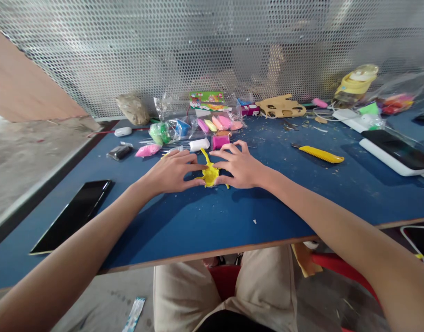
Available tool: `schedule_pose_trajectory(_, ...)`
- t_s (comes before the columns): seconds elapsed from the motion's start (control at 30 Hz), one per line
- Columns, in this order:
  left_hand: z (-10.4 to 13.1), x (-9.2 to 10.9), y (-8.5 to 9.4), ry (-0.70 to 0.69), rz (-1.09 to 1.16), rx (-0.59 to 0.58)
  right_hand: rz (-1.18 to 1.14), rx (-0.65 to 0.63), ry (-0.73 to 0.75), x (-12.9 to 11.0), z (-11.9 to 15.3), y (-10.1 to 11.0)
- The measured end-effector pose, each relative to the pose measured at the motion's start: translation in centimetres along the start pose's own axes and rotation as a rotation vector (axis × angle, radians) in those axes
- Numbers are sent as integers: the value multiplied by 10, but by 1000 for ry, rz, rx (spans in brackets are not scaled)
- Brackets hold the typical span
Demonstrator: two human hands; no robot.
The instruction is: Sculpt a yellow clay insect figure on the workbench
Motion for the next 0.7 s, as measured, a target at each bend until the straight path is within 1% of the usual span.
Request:
schedule_pose_trajectory(0.17, 1, 0, 1, -18, -19, 2, -21, 9, 0, 1, 1, 1)
schedule_pose_trajectory(0.27, 4, -3, 4, -32, -14, 38, -49, 34, -5, 3, 3, 4)
schedule_pose_trajectory(0.37, 7, -4, 9, -66, 20, 62, -73, 62, 31, 5, 6, 10)
schedule_pose_trajectory(0.5, 9, -1, 9, -135, 80, 41, -95, 8, 117, 4, 11, 9)
schedule_pose_trajectory(0.6, 9, -1, 6, -142, 94, 23, -88, -32, 123, 3, 11, 8)
schedule_pose_trajectory(0.7, 9, -2, 4, -129, 120, 12, -87, -28, 119, 3, 11, 8)
Point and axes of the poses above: each hand's wrist, its own z-axis away from the middle knuckle, its own y-axis out of the back of the hand, x = y × z, the point moved 5 cm from there along -z, towards the middle knuckle, and after that the axes turned 2 degrees about x, right-handed, at the moved point
